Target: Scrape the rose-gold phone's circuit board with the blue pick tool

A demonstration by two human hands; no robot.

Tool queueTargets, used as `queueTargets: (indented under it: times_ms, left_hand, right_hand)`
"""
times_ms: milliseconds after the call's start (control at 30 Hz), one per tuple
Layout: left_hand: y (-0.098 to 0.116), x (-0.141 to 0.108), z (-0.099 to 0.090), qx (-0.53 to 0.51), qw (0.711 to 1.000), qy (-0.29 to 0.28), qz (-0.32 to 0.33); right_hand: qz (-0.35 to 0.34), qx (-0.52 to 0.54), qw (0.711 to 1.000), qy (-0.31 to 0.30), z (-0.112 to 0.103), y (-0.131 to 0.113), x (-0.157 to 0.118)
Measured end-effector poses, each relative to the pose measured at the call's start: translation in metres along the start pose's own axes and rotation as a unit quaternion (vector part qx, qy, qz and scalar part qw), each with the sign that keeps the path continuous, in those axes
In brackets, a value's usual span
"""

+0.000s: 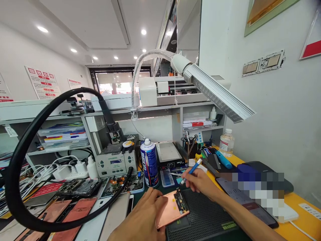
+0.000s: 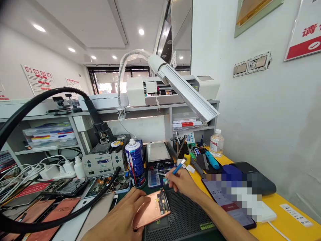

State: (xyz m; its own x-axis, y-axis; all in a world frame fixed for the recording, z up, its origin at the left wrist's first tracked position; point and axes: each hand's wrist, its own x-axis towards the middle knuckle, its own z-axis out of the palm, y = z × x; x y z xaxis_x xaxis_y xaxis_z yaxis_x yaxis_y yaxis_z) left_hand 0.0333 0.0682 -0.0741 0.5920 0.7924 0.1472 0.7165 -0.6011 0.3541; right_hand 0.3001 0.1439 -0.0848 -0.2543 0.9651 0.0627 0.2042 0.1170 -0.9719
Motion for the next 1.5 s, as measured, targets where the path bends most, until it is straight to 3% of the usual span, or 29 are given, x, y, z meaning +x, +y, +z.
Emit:
queueTargets:
  times_ms: [133,367,800,1500]
  left_hand:
    - [0.001,0.0,-0.005,0.026,0.999,0.04,0.027]
    - [0.002,0.001,-0.005,0.088,0.979,0.152,0.107]
    - [0.011,-0.006,-0.008,0.124,0.929,0.284,0.201]
    - [0.018,-0.007,-0.014,0.155,0.913,0.304,0.226]
  right_hand:
    - [0.005,0.045,0.998,0.05,-0.008,-0.002,0.002]
    - [0.047,0.127,0.989,-0.057,0.003,-0.018,-0.017]
    - [0.066,0.246,0.963,-0.085,-0.002,-0.032,-0.039]
    - [0.058,0.256,0.955,-0.135,-0.009,-0.04,-0.041]
